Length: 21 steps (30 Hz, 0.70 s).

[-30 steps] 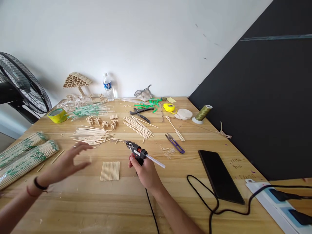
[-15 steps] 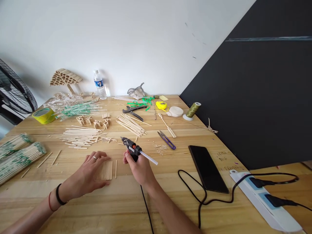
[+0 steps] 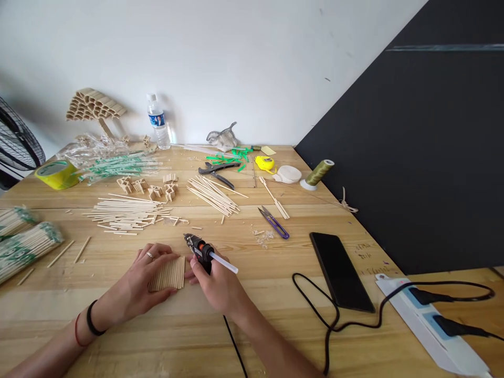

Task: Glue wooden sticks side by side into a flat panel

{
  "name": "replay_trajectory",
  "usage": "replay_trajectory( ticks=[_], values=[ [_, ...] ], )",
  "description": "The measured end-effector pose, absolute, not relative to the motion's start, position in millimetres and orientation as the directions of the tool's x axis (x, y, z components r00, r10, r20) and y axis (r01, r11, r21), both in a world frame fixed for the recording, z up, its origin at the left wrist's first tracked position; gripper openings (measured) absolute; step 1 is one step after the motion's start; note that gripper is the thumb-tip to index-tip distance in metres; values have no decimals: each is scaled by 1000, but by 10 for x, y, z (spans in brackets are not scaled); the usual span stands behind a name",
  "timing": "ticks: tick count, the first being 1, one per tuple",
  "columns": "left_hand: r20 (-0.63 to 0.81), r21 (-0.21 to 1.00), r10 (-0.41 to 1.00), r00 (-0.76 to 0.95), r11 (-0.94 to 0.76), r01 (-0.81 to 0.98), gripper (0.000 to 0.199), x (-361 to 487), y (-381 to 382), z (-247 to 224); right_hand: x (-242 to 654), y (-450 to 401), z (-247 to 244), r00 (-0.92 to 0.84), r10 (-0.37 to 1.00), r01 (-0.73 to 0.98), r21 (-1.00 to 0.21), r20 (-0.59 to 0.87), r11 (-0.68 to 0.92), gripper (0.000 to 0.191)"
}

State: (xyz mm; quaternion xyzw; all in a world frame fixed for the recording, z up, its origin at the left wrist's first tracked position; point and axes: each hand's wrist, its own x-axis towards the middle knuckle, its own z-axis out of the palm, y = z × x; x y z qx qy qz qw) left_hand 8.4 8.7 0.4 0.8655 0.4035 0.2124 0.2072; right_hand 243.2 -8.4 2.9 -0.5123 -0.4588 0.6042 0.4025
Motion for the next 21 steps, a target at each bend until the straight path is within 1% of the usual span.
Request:
replay_trajectory(
  ticks=[9,21],
  values=[
    [178,535,781,598,-587,607,52,78,66,-7,2463,-115,23,-191,948,31,-967,-255,-254,33],
    [178,528,771,611,-599,602,53,102,48,-5,2484,-140,58,-215,931,70,-956,-294,-285,38]
  ],
)
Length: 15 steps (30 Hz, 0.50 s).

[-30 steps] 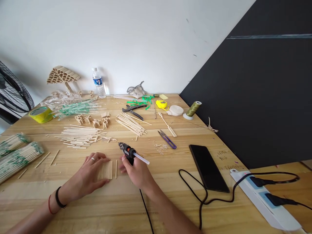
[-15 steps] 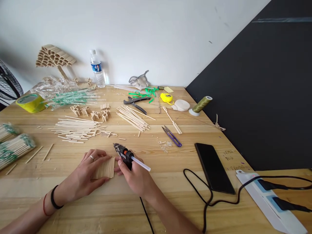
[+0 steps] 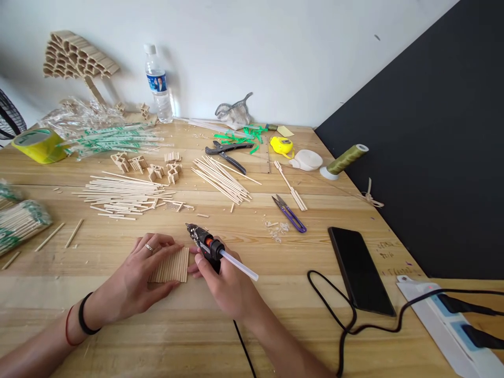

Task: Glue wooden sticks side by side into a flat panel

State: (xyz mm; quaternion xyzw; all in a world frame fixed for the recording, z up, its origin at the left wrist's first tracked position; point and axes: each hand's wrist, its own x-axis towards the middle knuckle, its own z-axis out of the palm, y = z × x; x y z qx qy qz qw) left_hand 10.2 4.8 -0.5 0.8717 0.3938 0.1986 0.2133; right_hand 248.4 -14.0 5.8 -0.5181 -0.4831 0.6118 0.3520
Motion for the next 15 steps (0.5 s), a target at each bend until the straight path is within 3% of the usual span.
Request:
replay_trajectory(
  ticks=[8,15],
  values=[
    [198,697,811,551,-512,502,49,-97,212,60,2629,-102,159,-60,983,250,-956,-173,-153,43],
    [165,816,860,484,-395,422,50,-146,239,122,2621,-140,281,-92,989,241,-966,-115,-90,36]
  ],
)
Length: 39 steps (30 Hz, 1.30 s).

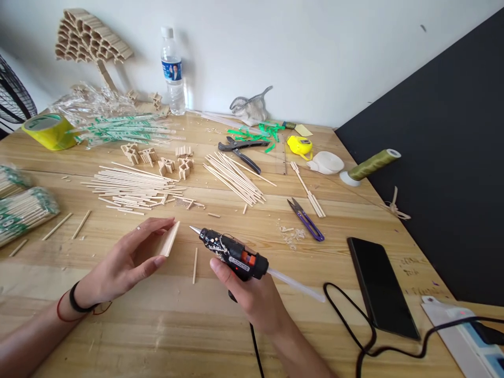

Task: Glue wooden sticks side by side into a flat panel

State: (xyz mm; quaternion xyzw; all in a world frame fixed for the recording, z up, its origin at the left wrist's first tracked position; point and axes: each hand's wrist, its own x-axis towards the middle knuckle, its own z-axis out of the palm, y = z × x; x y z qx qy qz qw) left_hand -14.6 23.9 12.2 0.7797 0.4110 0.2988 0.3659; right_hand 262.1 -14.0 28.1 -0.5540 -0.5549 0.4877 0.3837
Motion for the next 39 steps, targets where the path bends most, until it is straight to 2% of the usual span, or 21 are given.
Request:
replay_trajectory(
  ticks=[4,9,18,24,39],
  values=[
    [211,807,851,481,-429,405,53,-114,200,98,2617,-143,307,-157,984,222,-974,-86,-50,29],
    [234,830,853,467,-425,362,52,-103,205,68,2645,-170,295,-232,970,228,-973,-69,-14,35],
    [268,842,834,482,-446,304,57,-105,237,65,2660,-98,307,-408,911,251,-967,-63,46,30],
    [268,843,831,487,-447,299,56,-92,236,91,2672,-108,271,-423,905,253,-965,-52,63,35],
    [210,867,851,482,-390,310,54,-93,221,98,2744,-183,159,-351,937,317,-940,7,126,24]
  ],
)
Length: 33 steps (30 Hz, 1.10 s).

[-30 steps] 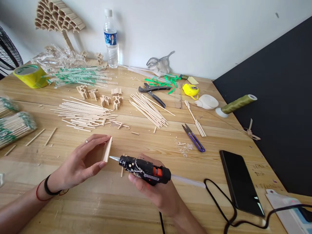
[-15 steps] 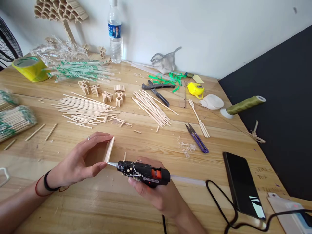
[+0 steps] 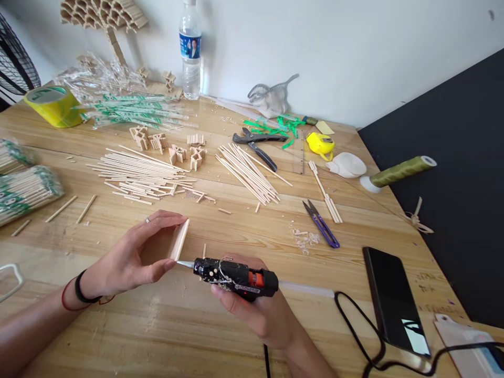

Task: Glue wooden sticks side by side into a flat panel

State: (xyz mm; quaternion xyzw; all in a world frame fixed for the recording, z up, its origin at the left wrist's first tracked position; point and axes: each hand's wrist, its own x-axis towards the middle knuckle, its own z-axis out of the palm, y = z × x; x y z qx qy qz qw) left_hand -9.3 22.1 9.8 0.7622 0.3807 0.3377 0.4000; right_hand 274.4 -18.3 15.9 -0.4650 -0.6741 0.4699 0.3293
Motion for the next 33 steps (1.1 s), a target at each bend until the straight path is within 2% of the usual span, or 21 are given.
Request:
replay_trajectory(
  ticks=[13,33],
  values=[
    [202,869,850,486,-385,312,54,-96,220,110,2724,-128,215,-418,906,256,-965,-61,53,23],
    [202,878,841,502,-383,288,56,-83,225,117,2731,-133,175,-372,926,283,-958,-68,44,31]
  ],
)
